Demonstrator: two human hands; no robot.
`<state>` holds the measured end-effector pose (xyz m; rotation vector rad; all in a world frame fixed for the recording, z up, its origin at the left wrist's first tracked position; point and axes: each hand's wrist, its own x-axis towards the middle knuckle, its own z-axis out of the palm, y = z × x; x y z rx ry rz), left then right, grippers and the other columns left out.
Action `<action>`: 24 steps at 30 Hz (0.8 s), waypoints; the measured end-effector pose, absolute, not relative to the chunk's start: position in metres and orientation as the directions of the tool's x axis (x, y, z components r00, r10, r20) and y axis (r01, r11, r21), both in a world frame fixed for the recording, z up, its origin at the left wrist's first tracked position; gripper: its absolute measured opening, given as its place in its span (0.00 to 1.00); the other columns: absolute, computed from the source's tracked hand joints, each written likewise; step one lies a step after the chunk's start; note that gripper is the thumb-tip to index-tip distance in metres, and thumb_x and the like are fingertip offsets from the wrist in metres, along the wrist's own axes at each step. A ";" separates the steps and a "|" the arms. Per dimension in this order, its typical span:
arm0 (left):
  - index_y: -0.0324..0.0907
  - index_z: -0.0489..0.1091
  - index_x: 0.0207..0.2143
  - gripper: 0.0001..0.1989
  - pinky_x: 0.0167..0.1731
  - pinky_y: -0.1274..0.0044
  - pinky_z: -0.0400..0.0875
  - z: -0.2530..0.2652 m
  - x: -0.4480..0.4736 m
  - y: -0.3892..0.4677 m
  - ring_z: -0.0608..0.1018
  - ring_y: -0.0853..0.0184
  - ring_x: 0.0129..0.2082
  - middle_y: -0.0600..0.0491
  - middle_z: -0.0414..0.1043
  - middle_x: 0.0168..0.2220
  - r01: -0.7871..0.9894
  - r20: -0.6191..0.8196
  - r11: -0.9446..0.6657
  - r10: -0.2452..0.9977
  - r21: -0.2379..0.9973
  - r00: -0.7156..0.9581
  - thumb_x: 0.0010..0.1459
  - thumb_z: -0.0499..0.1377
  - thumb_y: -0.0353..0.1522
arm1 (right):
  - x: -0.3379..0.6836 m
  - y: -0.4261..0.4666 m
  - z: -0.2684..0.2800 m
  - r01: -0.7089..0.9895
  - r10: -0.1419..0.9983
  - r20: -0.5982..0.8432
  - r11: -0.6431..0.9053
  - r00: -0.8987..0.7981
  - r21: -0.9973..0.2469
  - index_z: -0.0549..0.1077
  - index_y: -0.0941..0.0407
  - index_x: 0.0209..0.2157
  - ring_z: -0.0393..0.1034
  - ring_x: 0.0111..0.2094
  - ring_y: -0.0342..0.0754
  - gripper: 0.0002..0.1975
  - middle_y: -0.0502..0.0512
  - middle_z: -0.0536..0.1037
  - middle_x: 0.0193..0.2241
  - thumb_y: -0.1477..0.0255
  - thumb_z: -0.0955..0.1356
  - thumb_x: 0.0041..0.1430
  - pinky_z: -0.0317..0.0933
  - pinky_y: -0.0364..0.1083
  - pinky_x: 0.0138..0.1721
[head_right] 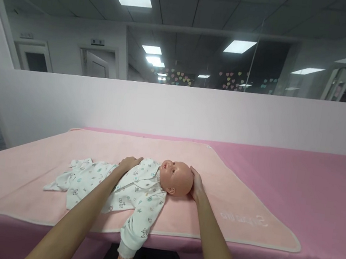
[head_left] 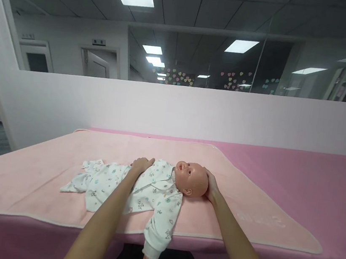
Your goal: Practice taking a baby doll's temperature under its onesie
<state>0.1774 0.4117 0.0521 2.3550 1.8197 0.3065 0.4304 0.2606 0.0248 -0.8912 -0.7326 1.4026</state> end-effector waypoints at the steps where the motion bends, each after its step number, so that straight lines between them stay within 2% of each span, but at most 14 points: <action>1: 0.40 0.71 0.32 0.31 0.39 0.63 0.63 0.053 0.177 0.411 0.74 0.52 0.39 0.41 0.74 0.38 0.937 0.069 -0.255 0.967 0.238 0.245 0.53 0.37 0.50 | 0.430 0.261 0.025 -0.493 0.995 -0.073 -0.033 0.061 -0.869 0.70 0.57 0.44 0.69 0.44 0.56 0.26 0.59 0.75 0.43 0.54 0.57 0.53 0.62 0.54 0.45; 5: 0.40 0.71 0.32 0.31 0.44 0.61 0.59 0.056 0.177 0.407 0.74 0.54 0.40 0.42 0.74 0.36 0.937 0.066 -0.266 0.964 0.227 0.258 0.54 0.35 0.49 | 0.425 0.257 0.030 -0.479 0.997 -0.060 -0.026 0.056 -0.877 0.71 0.57 0.43 0.70 0.43 0.55 0.26 0.58 0.75 0.42 0.54 0.58 0.52 0.62 0.53 0.44; 10: 0.40 0.70 0.35 0.32 0.42 0.61 0.60 0.061 0.177 0.395 0.74 0.53 0.40 0.41 0.73 0.39 0.944 0.089 -0.240 0.970 0.226 0.226 0.54 0.35 0.50 | 0.424 0.256 0.031 -0.513 0.997 -0.068 -0.040 0.037 -0.857 0.71 0.57 0.43 0.70 0.42 0.56 0.25 0.58 0.76 0.41 0.55 0.59 0.51 0.63 0.53 0.44; 15: 0.41 0.70 0.35 0.31 0.44 0.60 0.59 0.063 0.175 0.388 0.74 0.55 0.39 0.43 0.74 0.38 0.939 0.109 -0.259 0.965 0.226 0.240 0.54 0.34 0.49 | 0.427 0.259 0.028 -0.471 0.993 -0.074 -0.024 0.088 -0.882 0.72 0.58 0.41 0.70 0.42 0.55 0.28 0.59 0.77 0.39 0.53 0.56 0.52 0.63 0.51 0.43; 21: 0.41 0.70 0.34 0.32 0.45 0.60 0.58 0.063 0.173 0.386 0.72 0.54 0.43 0.43 0.73 0.41 0.931 0.130 -0.294 0.954 0.216 0.271 0.54 0.32 0.49 | 0.427 0.260 0.027 -0.441 0.998 -0.047 -0.029 0.029 -0.897 0.71 0.57 0.44 0.70 0.42 0.55 0.27 0.57 0.76 0.41 0.54 0.57 0.52 0.63 0.53 0.44; 24: 0.41 0.70 0.35 0.32 0.46 0.60 0.57 0.063 0.173 0.387 0.72 0.55 0.43 0.43 0.73 0.41 0.929 0.128 -0.300 0.952 0.218 0.277 0.55 0.32 0.49 | 0.435 0.266 0.022 -0.446 0.995 -0.028 0.019 0.097 -0.895 0.71 0.57 0.42 0.70 0.44 0.55 0.26 0.58 0.76 0.41 0.54 0.57 0.53 0.62 0.52 0.45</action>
